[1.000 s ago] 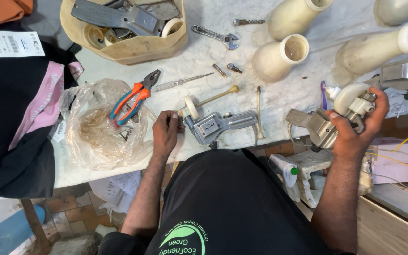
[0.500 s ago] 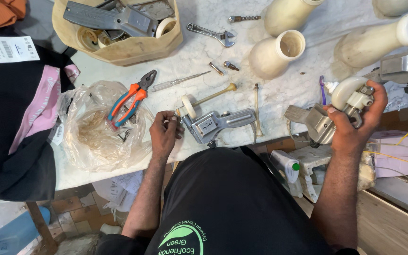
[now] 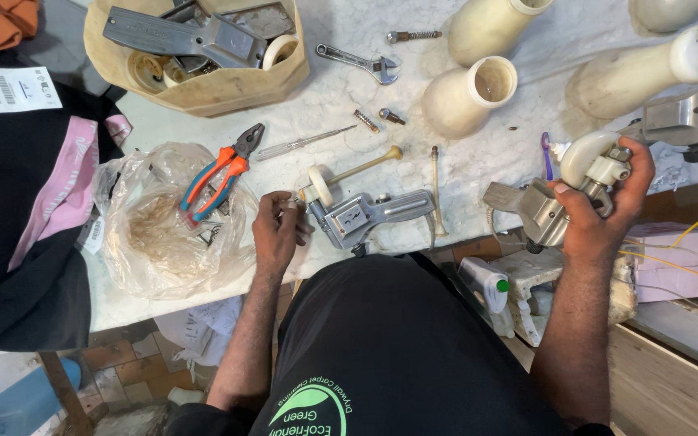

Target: The person assembles a spray gun by inserting a spring and screw into the nozzle, attaching the nozzle to the gun body, and tightening it with a wrench. They then attach a plastic container to the gun and secure it with a screw.

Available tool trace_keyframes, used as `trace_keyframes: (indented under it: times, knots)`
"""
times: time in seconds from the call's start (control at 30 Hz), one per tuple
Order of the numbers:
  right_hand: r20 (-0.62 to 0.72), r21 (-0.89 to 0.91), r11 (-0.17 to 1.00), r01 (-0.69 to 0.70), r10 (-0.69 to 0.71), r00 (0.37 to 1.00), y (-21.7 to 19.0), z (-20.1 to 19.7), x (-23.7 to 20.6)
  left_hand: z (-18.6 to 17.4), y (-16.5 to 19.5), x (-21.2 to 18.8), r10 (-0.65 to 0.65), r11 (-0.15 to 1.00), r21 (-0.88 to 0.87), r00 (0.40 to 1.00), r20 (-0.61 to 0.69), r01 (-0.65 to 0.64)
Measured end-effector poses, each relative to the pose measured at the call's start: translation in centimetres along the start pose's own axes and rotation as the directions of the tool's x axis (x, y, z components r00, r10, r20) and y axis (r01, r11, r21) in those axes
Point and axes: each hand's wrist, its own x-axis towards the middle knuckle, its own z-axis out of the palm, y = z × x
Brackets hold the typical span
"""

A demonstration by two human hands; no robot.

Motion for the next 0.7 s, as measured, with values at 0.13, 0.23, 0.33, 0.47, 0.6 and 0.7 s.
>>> trace_keyframes:
  times: [0.13, 0.23, 0.33, 0.47, 0.6, 0.7]
  knots:
    - [0.006, -0.013, 1.0, 0.01, -0.01, 1.0, -0.1, 0.2, 0.1, 0.1, -0.1, -0.1, -0.012, 1.0, 0.012, 0.999, 0.032, 0.012]
    - [-0.001, -0.002, 1.0, 0.007, -0.007, 1.0, -0.4, 0.2, 0.3, 0.3, -0.6, 0.5, -0.055, 0.998, 0.022, 0.998, 0.039, 0.054]
    - [-0.008, -0.004, 1.0, -0.012, 0.012, 1.0, -0.5, 0.3, 0.3, 0.4, -1.1, 0.8, -0.155, 0.987, -0.03, 0.986, 0.064, 0.157]
    - [-0.005, -0.012, 1.0, -0.022, 0.022, 1.0, -0.5, 0.1, 0.3, 0.0, -1.3, 0.5, -0.03, 1.0, 0.011, 1.0, 0.009, 0.029]
    - [0.001, -0.031, 0.999, -0.016, 0.016, 1.0, -0.2, 0.1, 0.4, -0.1, -1.3, 0.3, 0.036, 0.998, -0.052, 0.997, 0.062, -0.032]
    - [0.004, -0.016, 1.0, -0.014, 0.014, 1.0, -0.2, 0.0, 0.3, 0.4, -1.6, 0.6, -0.04, 0.999, -0.015, 0.998, 0.047, 0.041]
